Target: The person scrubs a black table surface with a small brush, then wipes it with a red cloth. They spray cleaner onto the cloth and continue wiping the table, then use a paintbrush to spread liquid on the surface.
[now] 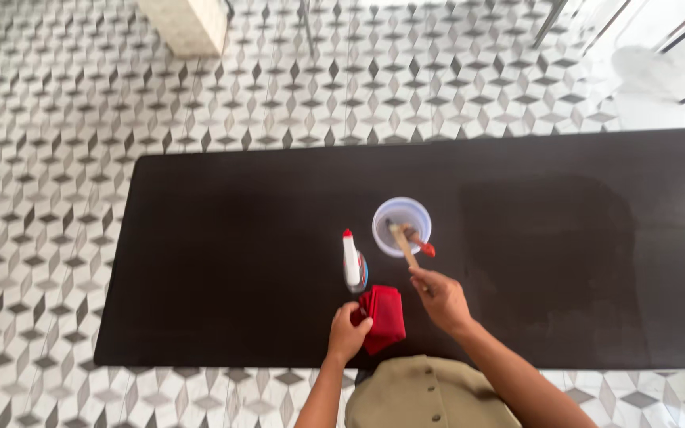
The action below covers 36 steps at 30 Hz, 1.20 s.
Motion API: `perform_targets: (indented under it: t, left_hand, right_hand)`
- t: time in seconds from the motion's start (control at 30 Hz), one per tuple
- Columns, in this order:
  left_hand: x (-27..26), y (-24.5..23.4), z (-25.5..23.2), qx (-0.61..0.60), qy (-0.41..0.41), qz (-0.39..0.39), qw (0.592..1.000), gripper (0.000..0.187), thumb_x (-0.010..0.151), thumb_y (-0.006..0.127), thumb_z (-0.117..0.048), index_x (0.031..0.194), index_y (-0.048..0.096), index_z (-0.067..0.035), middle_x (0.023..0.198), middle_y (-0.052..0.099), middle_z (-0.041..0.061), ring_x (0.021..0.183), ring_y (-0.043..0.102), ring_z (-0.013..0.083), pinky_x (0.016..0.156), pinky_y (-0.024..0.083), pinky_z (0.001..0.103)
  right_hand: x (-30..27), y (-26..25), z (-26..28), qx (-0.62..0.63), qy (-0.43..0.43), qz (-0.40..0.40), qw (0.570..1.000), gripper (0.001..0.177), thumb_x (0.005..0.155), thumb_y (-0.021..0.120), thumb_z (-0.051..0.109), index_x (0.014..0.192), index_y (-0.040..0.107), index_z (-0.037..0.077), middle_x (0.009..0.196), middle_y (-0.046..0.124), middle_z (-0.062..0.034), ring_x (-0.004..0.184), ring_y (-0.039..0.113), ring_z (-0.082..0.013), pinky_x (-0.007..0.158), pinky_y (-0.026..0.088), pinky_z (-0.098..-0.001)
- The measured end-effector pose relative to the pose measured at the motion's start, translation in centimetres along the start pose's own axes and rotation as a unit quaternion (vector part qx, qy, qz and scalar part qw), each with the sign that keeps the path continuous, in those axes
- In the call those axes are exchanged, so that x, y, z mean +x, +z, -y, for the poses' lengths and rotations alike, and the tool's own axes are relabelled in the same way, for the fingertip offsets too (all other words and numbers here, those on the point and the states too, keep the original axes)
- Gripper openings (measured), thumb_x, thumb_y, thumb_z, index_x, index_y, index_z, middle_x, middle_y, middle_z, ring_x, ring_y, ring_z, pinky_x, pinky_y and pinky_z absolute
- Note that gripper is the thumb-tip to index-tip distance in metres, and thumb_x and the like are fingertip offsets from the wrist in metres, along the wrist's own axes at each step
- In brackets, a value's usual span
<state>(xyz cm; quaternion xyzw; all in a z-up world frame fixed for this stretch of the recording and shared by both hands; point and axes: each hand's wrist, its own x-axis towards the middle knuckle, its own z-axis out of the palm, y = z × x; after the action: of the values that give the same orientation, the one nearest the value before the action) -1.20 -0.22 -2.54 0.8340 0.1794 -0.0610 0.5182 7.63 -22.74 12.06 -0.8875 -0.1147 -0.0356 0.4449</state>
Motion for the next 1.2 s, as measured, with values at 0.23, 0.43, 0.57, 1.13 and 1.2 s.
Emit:
perform_targets:
  t: [0.23, 0.43, 0.57, 1.13, 1.2]
  left_hand:
    - [1.3, -0.6, 1.6, -0.102, -0.061, 0.042, 0.992, 0.042, 0.085, 0.075, -0.02, 0.124, 0.065, -0.007, 0.119, 0.075, 0.012, 0.111, 0.072, 0.0222, 0.097, 0.055, 0.034]
    - [0.5, -2.0, 2.5, -0.127, -0.125, 0.044, 0.983, 0.04, 0.09, 0.071, -0.017, 0.127, 0.063, -0.004, 0.12, 0.074, 0.012, 0.11, 0.071, 0.0206, 0.095, 0.057, 0.033]
    - [-0.2, -2.4, 2.4, -0.119, -0.135, 0.046, 0.983, 0.042, 0.092, 0.069, -0.019, 0.129, 0.063, -0.003, 0.12, 0.074, 0.012, 0.11, 0.071, 0.0204, 0.096, 0.057, 0.033]
    - [-2.2, -2.2, 2.1, -0.092, -0.169, 0.027, 0.981, 0.039, 0.094, 0.066, -0.019, 0.128, 0.065, -0.002, 0.114, 0.074, 0.011, 0.106, 0.072, 0.0192, 0.095, 0.057, 0.031]
    - [-2.3, -2.2, 2.0, -0.09, -0.166, 0.027, 0.982, 0.039, 0.093, 0.066, -0.019, 0.129, 0.064, -0.002, 0.114, 0.074, 0.011, 0.106, 0.072, 0.0197, 0.095, 0.057, 0.032]
  right_hand:
    - [0.9, -1.9, 2.6, -0.053, -0.094, -0.068, 0.992, 0.023, 0.086, 0.075, 0.011, 0.109, 0.077, 0.013, 0.093, 0.068, -0.0106, 0.072, 0.069, -0.0262, 0.061, 0.055, -0.0346]
    - [-1.0, -3.3, 2.5, 0.044, -0.115, -0.023, 0.992, 0.018, 0.09, 0.07, 0.005, 0.108, 0.071, 0.008, 0.118, 0.073, -0.0116, 0.091, 0.076, -0.029, 0.07, 0.063, -0.0349]
    - [-2.1, -3.0, 2.1, 0.044, -0.068, -0.028, 0.996, 0.016, 0.092, 0.068, 0.005, 0.108, 0.07, 0.007, 0.124, 0.072, -0.0119, 0.096, 0.077, -0.0306, 0.075, 0.065, -0.0351]
    - [-2.7, -4.5, 3.1, 0.026, -0.057, 0.022, 0.998, 0.015, 0.094, 0.067, 0.008, 0.108, 0.071, 0.006, 0.126, 0.068, -0.0103, 0.09, 0.075, -0.0292, 0.074, 0.063, -0.0359]
    - [-2.6, -4.8, 3.1, 0.04, -0.078, 0.038, 0.995, 0.016, 0.095, 0.065, 0.007, 0.11, 0.07, 0.006, 0.125, 0.067, -0.0108, 0.092, 0.076, -0.0283, 0.076, 0.064, -0.0347]
